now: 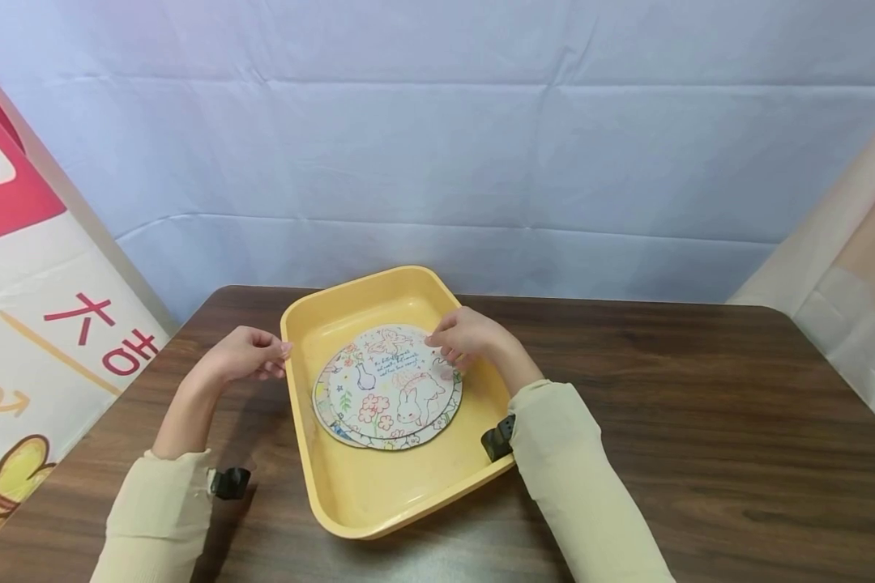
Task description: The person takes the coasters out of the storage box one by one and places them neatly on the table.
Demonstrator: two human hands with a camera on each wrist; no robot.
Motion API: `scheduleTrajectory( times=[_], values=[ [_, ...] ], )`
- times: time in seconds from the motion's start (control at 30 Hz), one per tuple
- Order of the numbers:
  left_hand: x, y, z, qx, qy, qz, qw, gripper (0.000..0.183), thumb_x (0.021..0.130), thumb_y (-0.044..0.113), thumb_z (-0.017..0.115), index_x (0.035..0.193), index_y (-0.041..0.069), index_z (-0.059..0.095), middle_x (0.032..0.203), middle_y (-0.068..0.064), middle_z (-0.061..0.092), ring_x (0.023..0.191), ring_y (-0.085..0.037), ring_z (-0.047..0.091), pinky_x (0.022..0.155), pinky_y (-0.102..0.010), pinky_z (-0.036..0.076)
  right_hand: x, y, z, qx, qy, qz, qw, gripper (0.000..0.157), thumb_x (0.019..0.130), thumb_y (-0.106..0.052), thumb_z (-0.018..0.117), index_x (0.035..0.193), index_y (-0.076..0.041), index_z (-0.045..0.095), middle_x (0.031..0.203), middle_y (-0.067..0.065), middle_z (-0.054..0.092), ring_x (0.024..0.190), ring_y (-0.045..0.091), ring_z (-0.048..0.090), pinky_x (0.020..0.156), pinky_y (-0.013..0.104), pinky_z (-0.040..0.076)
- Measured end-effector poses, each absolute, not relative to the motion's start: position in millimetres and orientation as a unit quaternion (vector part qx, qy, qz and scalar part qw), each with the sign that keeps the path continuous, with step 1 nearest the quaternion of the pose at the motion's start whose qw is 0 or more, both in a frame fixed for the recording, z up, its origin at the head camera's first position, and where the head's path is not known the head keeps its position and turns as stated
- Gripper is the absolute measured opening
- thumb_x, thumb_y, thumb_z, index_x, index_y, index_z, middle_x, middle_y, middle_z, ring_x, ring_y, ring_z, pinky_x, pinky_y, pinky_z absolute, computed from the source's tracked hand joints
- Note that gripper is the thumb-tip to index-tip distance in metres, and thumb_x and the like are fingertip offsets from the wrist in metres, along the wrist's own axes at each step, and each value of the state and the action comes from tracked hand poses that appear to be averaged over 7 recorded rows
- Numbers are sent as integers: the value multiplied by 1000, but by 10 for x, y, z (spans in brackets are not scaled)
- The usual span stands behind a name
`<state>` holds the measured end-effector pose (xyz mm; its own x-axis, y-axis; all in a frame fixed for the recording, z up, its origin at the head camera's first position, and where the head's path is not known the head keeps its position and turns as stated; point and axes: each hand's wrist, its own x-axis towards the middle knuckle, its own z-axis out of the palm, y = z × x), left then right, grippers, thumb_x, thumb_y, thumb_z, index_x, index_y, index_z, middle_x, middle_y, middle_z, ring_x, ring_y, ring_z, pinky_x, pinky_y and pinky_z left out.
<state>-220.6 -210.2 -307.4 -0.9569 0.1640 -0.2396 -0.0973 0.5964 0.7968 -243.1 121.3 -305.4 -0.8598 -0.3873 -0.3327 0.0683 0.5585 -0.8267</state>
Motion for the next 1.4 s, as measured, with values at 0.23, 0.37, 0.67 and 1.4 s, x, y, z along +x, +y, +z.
scheduleTrajectory(
  times=[0.23,0.37,0.67,1.4],
  values=[
    [-2201,-2105,-3079,20,882,448,147,25,94,14,51,92,-9,60,68,-6,61,63,-16,62,57,-28,47,-2416,1197,-3060,-90,850,-456,250,30,91,-19,58,110,4,60,89,18,55,77,31,53,71,40,50],
    [-2203,-2108,-3076,23,879,452,149,25,95,14,51,93,-10,60,68,-5,61,62,-14,62,56,-27,47,-2416,1190,-3061,-88,852,-450,252,30,91,-20,58,110,4,60,91,18,54,79,31,53,73,40,49],
    [-2196,-2106,-3076,22,880,452,148,25,95,14,51,92,-9,60,67,-5,61,64,-18,63,57,-28,47,-2420,1205,-3087,-95,855,-438,262,29,91,-22,57,106,3,62,94,18,52,83,31,51,73,39,49],
    [-2180,-2087,-3065,24,876,458,150,26,94,15,52,95,-10,59,68,-5,60,63,-14,62,56,-27,47,-2418,1236,-3109,-99,845,-447,275,33,92,-20,56,115,4,56,90,15,49,74,25,48,71,37,49]
  ],
)
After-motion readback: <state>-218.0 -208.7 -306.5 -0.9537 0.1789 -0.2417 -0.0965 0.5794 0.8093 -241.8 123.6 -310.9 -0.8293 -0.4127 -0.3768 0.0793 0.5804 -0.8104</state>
